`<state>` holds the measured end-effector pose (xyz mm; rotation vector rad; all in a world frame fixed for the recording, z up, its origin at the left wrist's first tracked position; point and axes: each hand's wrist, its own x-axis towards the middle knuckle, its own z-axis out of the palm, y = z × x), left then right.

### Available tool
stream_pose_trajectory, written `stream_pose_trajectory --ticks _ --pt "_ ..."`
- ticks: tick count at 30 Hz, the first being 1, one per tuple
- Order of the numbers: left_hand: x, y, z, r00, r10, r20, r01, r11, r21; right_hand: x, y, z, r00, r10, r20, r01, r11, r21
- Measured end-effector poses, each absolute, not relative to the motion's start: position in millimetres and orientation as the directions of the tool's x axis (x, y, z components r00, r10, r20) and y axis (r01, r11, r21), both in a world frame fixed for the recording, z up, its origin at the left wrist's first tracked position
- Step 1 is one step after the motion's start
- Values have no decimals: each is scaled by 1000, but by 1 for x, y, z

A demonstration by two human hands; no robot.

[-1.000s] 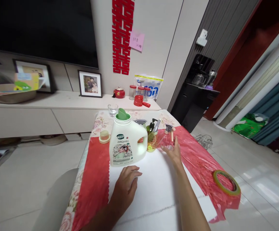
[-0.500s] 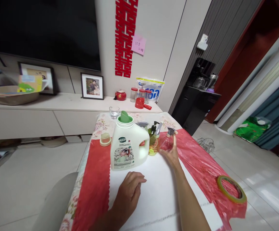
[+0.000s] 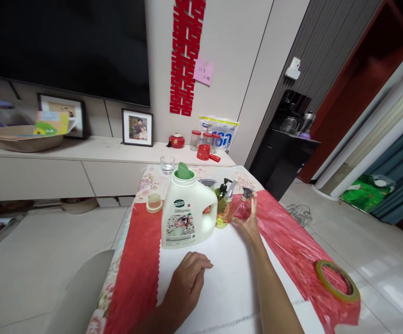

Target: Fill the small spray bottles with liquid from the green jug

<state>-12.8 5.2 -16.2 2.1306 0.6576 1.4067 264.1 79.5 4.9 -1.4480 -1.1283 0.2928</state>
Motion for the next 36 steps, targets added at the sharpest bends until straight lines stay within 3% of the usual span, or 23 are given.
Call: stream_pose_trajectory --ticks 10,18,23,27,29,32,36 --pt "-13 5 -21 355 642 679 133 -754 644 251 81 1 531 730 430 494 146 -857" --pt "-15 6 -17 333 653 680 139 -748 649 247 46 36 527 788 319 281 193 -940" --pt "-22 7 -9 259 746 614 83 -650 755 205 -13 51 289 920 264 102 245 -964" --pt "-40 5 8 151 903 402 20 -409 912 171 -51 37 -1 979 204 -85 203 -975" --pt "-52 -1 25 156 943 293 -52 -288 956 162 -59 28 -143 979 148 -89 136 -987" --pt "-67 -13 56 304 924 231 -216 -170 961 148 -55 22 -275 960 46 -23 42 -999" --pt "-79 -23 87 606 770 200 -370 50 928 118 -38 21 -425 905 -21 -1 -24 -1000"
